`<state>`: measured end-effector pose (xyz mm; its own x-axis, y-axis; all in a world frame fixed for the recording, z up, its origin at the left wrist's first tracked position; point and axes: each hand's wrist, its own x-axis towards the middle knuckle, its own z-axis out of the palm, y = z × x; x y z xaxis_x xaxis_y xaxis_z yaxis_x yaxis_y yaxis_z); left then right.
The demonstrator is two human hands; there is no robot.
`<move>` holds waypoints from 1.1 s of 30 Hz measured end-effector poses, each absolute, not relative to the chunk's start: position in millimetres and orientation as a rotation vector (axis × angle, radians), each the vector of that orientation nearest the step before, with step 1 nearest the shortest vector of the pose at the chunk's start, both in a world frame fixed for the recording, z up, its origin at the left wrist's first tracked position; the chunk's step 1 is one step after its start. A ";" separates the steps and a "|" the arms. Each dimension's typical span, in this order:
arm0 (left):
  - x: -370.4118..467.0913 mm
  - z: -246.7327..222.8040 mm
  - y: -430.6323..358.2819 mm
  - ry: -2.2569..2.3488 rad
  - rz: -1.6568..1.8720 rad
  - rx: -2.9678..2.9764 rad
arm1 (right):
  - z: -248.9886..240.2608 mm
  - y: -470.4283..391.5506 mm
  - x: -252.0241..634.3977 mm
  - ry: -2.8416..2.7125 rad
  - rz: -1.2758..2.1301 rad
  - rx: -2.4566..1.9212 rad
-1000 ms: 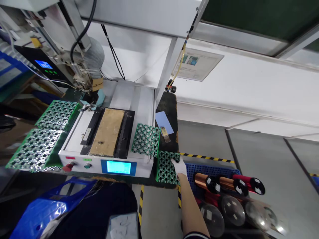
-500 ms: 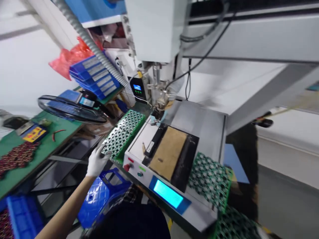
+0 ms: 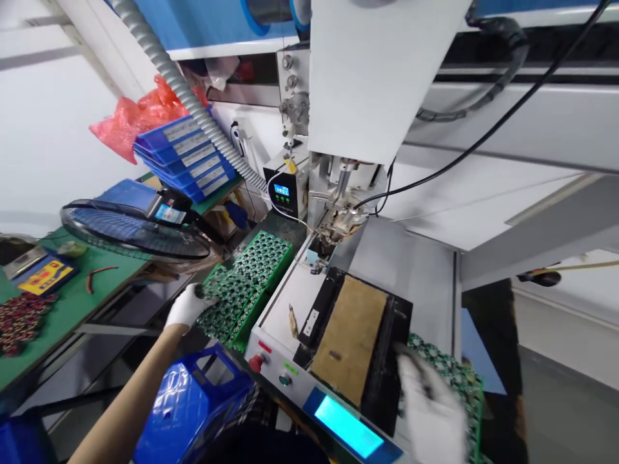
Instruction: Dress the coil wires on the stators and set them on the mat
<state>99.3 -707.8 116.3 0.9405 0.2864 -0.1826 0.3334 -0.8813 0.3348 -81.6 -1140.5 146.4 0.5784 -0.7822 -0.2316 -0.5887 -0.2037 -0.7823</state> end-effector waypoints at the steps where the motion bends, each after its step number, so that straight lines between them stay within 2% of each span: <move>1: 93.8 124.4 -711.8 0.456 -0.139 2.703 | 147.9 -1117.1 -65.5 0.877 -0.223 -1.782; 3: 81.4 137.8 -730.8 0.435 -0.064 2.642 | 149.3 -1070.1 -37.4 0.590 -0.090 -1.557; 7: 55.3 147.1 -813.1 0.095 -0.105 2.415 | 142.5 -1027.1 -2.6 0.469 -0.124 -1.437; 11: 35.0 139.5 -906.1 -0.325 -0.225 2.253 | 134.0 -1080.5 5.6 0.652 -0.288 -1.433; 15: 30.5 125.3 -956.6 -0.638 -0.255 2.290 | 122.3 -1146.6 11.3 0.735 -0.365 -1.430; 26: 29.4 110.8 -980.5 -0.904 -0.257 2.484 | 104.5 -1163.2 17.4 0.709 -0.341 -1.507; 33: 25.4 112.7 -984.4 -0.880 -0.200 2.585 | 89.0 -1163.9 16.5 0.806 -0.496 -1.568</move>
